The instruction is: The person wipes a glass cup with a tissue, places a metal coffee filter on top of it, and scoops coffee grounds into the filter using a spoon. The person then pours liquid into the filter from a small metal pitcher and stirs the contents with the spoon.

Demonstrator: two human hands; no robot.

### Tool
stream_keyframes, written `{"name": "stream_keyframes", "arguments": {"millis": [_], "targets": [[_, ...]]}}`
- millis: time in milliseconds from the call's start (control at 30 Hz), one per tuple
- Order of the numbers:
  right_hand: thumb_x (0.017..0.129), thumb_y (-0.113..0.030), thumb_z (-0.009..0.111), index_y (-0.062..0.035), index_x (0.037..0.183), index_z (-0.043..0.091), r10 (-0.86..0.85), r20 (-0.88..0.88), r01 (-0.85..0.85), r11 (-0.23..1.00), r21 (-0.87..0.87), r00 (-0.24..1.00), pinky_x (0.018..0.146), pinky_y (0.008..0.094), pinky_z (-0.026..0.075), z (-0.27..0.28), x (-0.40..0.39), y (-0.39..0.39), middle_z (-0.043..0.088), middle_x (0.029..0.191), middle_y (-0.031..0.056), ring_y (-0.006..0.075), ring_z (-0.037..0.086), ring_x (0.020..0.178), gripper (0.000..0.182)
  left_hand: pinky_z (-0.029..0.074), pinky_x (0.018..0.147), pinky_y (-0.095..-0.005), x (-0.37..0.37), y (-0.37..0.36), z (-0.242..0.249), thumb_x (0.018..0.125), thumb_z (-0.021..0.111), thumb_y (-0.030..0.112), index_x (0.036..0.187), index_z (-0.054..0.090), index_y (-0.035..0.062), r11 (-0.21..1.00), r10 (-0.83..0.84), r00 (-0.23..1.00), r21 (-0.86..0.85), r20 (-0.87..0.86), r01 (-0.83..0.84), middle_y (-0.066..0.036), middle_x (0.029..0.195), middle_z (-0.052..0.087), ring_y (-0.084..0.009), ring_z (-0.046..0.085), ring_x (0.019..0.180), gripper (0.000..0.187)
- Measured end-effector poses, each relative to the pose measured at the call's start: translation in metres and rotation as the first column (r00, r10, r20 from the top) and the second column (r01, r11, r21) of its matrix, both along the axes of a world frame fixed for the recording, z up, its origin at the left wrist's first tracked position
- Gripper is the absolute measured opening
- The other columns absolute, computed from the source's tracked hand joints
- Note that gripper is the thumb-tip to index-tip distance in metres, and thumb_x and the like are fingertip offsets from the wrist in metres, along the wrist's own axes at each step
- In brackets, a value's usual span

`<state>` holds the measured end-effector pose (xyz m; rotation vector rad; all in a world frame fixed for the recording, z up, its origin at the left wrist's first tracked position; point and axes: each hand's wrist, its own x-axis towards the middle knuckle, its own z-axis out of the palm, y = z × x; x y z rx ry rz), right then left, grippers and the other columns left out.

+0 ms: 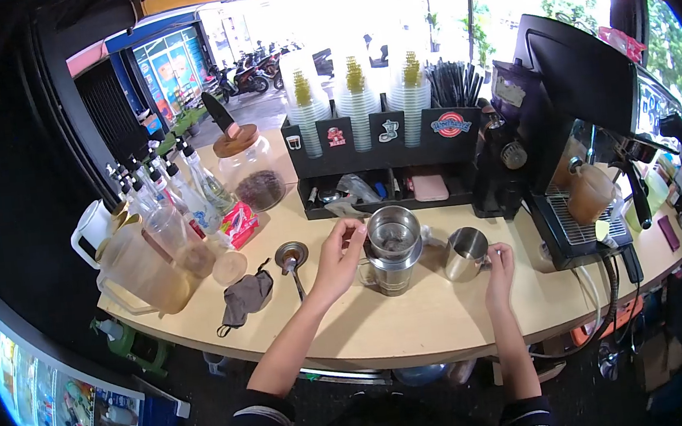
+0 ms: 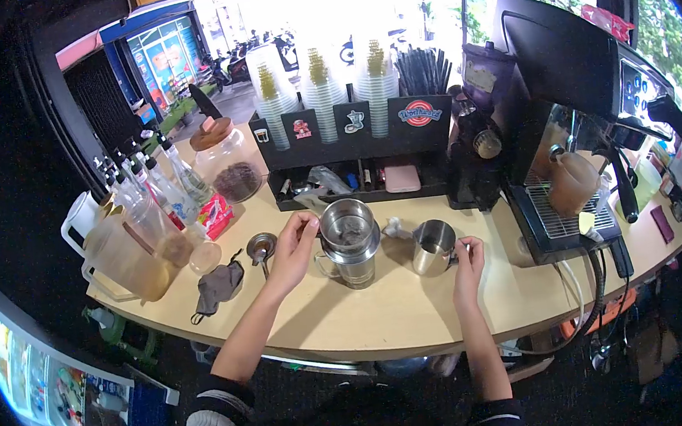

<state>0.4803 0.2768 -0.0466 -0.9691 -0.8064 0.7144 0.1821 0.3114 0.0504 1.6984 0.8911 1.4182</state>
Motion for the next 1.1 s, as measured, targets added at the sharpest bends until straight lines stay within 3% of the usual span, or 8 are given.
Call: {"name": "stream_keyframes", "arguments": {"millis": [300, 467, 533, 600, 700, 900, 1033, 1100], "targets": [[0.092, -0.011, 0.05, -0.0043, 0.107, 0.049, -0.275, 0.244, 0.228, 0.952, 0.204, 0.93, 0.095, 0.0332, 0.033, 0.02, -0.012, -0.014, 0.047, 0.117, 0.0098, 0.0191, 0.043, 0.113, 0.017, 0.04, 0.082, -0.0306, -0.012, -0.04, -0.004, 0.088, 0.06, 0.016, 0.116, 0.045, 0.0051, 0.974, 0.205, 0.977, 0.11, -0.064, -0.197, -0.008, 0.105, 0.054, -0.017, 0.053, 0.101, 0.034], [0.088, -0.003, 0.049, -0.0022, 0.098, 0.049, -0.397, 0.4, 0.239, 0.89, 0.389, 0.826, 0.09, 0.0346, 0.035, 0.058, -0.036, -0.028, 0.047, 0.11, 0.0135, 0.0235, 0.045, 0.106, 0.01, 0.041, 0.082, -0.0303, -0.063, -0.067, -0.01, 0.085, 0.06, 0.007, 0.114, 0.045, 0.0048, 0.927, 0.319, 0.933, 0.256, -0.164, -0.272, -0.007, 0.107, 0.052, -0.0168, 0.053, 0.101, 0.033], [0.086, 0.001, 0.05, -0.0007, 0.092, 0.05, -0.345, 0.516, 0.074, 0.877, 0.475, 0.784, 0.085, 0.0342, 0.037, 0.08, -0.058, -0.042, 0.049, 0.103, 0.014, 0.0233, 0.048, 0.099, 0.006, 0.042, 0.082, -0.0302, -0.097, -0.069, -0.02, 0.084, 0.061, 0.006, 0.114, 0.046, 0.0039, 0.91, 0.349, 0.928, 0.282, -0.127, -0.303, -0.007, 0.107, 0.052, -0.0168, 0.052, 0.101, 0.034], [0.081, 0.004, 0.053, -0.0003, 0.086, 0.051, -0.347, 0.514, 0.043, 0.857, 0.513, 0.785, 0.08, 0.034, 0.039, 0.096, -0.094, -0.051, 0.053, 0.094, 0.0143, 0.0246, 0.05, 0.089, 0.007, 0.04, 0.086, -0.0321, -0.135, -0.063, -0.036, 0.083, 0.062, 0.008, 0.116, 0.044, 0.003, 0.844, 0.513, 0.858, 0.194, -0.014, -0.501, -0.008, 0.111, 0.05, -0.0187, 0.05, 0.104, 0.038], [0.076, 0.003, 0.061, -0.0013, 0.086, 0.054, -0.147, 0.731, -0.252, 0.878, 0.407, 0.667, 0.071, 0.0323, 0.042, 0.104, -0.157, -0.061, 0.055, 0.082, 0.0125, 0.0244, 0.053, 0.078, 0.014, 0.035, 0.096, -0.0357, -0.189, -0.058, -0.025, 0.084, 0.062, 0.01, 0.126, 0.039, 0.0022, 0.646, 0.721, 0.693, 0.346, 0.02, -0.681, -0.011, 0.123, 0.045, -0.0222, 0.043, 0.116, 0.048], [0.076, -0.007, 0.067, -0.0016, 0.097, 0.054, 0.349, 0.818, -0.434, 0.89, -0.137, 0.457, 0.072, 0.0324, 0.045, 0.078, -0.274, -0.029, 0.054, 0.091, 0.0128, 0.024, 0.056, 0.083, 0.025, 0.017, 0.11, -0.0446, -0.28, -0.026, -0.04, 0.079, 0.068, 0.016, 0.141, 0.015, -0.0011, 0.59, 0.793, 0.609, 0.24, 0.002, -0.771, -0.021, 0.142, 0.021, -0.0337, 0.02, 0.134, 0.084], [0.076, -0.015, 0.068, -0.0028, 0.104, 0.051, 0.171, 0.911, -0.298, 0.953, -0.056, 0.375, 0.08, 0.0388, 0.045, 0.039, -0.321, 0.017, 0.052, 0.102, 0.0143, 0.0282, 0.056, 0.093, 0.035, 0.01, 0.113, -0.0457, -0.318, 0.015, -0.066, 0.072, 0.076, 0.018, 0.142, 0.003, -0.0042, 0.564, 0.82, 0.565, 0.305, -0.093, -0.767, -0.027, 0.145, 0.013, -0.0378, 0.011, 0.138, 0.104], [0.073, -0.026, 0.072, -0.0035, 0.118, 0.046, 0.108, 0.94, -0.184, 0.982, -0.05, 0.323, 0.088, 0.0447, 0.041, 0.03, -0.334, 0.039, 0.05, 0.113, 0.0161, 0.032, 0.051, 0.107, 0.057, 0.01, 0.113, -0.0445, -0.324, 0.023, -0.063, 0.07, 0.077, 0.017, 0.142, 0.002, -0.0052, 0.582, 0.807, 0.587, 0.248, -0.063, -0.774, -0.027, 0.146, 0.011, -0.038, 0.011, 0.138, 0.106]]}}
